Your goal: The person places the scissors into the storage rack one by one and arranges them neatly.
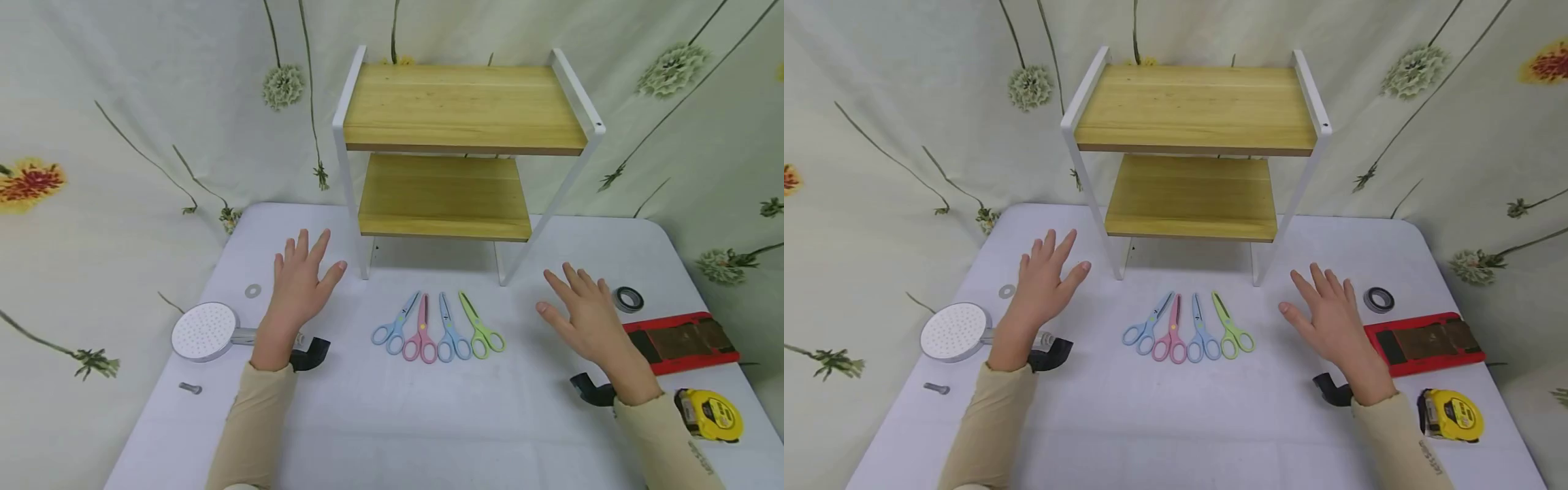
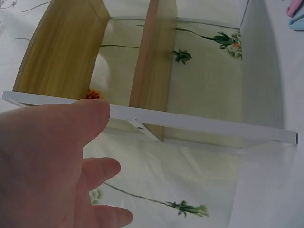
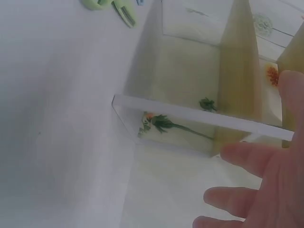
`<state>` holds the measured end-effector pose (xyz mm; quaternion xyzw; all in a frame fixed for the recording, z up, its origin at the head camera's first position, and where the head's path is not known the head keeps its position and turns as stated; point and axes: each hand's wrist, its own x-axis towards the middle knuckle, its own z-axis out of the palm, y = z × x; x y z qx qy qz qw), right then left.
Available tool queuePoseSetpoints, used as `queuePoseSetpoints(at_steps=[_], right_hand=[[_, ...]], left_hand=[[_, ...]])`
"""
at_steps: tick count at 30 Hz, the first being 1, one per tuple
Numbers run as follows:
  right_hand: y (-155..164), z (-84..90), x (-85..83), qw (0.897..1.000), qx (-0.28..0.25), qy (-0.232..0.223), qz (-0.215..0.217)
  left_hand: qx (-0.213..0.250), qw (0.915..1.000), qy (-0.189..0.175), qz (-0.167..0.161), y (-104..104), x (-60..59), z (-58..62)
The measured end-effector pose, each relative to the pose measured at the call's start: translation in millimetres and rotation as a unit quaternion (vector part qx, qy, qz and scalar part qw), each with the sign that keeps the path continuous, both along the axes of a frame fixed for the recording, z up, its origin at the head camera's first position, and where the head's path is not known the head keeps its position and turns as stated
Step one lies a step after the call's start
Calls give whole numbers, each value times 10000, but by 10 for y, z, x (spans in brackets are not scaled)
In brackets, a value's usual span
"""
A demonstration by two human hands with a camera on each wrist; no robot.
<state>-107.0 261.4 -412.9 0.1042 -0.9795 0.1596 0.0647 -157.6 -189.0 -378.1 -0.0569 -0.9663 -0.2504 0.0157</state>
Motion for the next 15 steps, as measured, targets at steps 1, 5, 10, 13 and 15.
queuePoseSetpoints(at_steps=[1,5,10,13,15], right_hand=[[-7,-13,6,10000,-36,20,51],[-51,-75,34,9993,-255,-16,283],[-170,-207,66,9945,-635,-518,651],[-254,-337,69,9897,-828,-713,925],[-308,-426,73,9862,-982,-740,1109]], left_hand=[[81,10000,18,-5,17,-9,7],[507,9985,213,-56,82,-52,19],[1201,9919,413,-51,164,-124,-7],[1632,9857,430,-12,237,-172,-32],[1887,9813,380,52,290,-204,-51]])
